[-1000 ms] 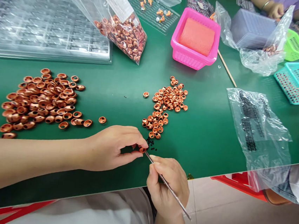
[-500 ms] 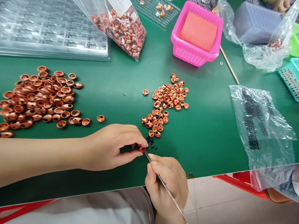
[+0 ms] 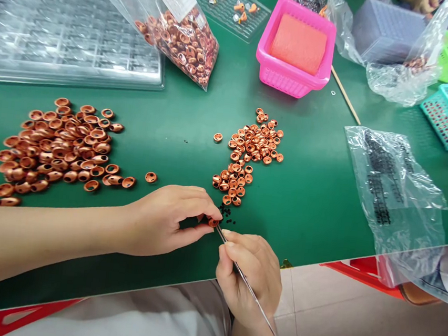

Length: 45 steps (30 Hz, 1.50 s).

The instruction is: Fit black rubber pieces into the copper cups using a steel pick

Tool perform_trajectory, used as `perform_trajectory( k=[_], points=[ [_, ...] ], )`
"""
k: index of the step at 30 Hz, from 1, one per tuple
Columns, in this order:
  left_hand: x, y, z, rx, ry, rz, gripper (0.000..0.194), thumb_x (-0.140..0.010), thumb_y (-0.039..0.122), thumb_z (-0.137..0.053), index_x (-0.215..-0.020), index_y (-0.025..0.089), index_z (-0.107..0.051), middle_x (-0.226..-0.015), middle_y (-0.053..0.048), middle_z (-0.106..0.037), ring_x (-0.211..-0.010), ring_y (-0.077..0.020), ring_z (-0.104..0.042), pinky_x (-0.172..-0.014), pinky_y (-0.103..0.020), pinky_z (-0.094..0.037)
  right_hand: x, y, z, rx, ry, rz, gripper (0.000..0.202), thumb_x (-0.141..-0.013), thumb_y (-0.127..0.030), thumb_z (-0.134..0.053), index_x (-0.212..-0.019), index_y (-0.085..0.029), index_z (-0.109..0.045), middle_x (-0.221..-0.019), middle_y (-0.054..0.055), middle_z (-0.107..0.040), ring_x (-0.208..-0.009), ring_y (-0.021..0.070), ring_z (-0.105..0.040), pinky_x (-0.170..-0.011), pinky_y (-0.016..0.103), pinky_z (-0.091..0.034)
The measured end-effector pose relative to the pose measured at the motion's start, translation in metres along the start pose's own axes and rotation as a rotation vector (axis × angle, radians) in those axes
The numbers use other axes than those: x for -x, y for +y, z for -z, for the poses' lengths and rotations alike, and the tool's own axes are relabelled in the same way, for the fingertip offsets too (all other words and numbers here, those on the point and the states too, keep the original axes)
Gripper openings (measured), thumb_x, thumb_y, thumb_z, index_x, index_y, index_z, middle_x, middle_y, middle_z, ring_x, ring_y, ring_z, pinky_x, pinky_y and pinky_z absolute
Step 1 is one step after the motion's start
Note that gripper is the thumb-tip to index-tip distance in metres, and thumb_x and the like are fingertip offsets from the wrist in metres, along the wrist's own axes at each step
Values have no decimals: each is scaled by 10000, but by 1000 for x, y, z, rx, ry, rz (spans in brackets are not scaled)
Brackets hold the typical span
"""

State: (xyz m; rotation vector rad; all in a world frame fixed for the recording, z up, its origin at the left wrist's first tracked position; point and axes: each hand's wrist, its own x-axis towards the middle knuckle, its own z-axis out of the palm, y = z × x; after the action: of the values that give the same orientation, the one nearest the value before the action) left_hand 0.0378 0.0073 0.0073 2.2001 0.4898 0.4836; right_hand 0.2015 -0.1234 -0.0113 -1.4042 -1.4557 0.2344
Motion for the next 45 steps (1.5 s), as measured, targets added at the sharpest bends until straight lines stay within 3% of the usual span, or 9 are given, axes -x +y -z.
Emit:
perform_trajectory(
  k=[14, 45],
  points=[
    [0, 0, -1, -5, 26, -9, 143, -882, 132, -558, -961, 131, -677, -842, -34, -703, -777, -159, -624, -694, -268, -504, 0, 0, -1, -69, 30, 48, 372, -764, 60, -646, -1052, -176, -666, -974, 55, -745, -844, 192, -712, -669, 349, -578],
    [1, -2, 1, 7, 3, -21, 101, -901, 140, -587, -968, 130, -663, -861, -38, -698, -800, -162, -621, -708, -262, -489, 0, 3, 1, -102, -7, 29, 425, -743, 79, -659, -1082, -178, -671, -1018, 52, -751, -849, 197, -723, -662, 358, -576]
  ],
)
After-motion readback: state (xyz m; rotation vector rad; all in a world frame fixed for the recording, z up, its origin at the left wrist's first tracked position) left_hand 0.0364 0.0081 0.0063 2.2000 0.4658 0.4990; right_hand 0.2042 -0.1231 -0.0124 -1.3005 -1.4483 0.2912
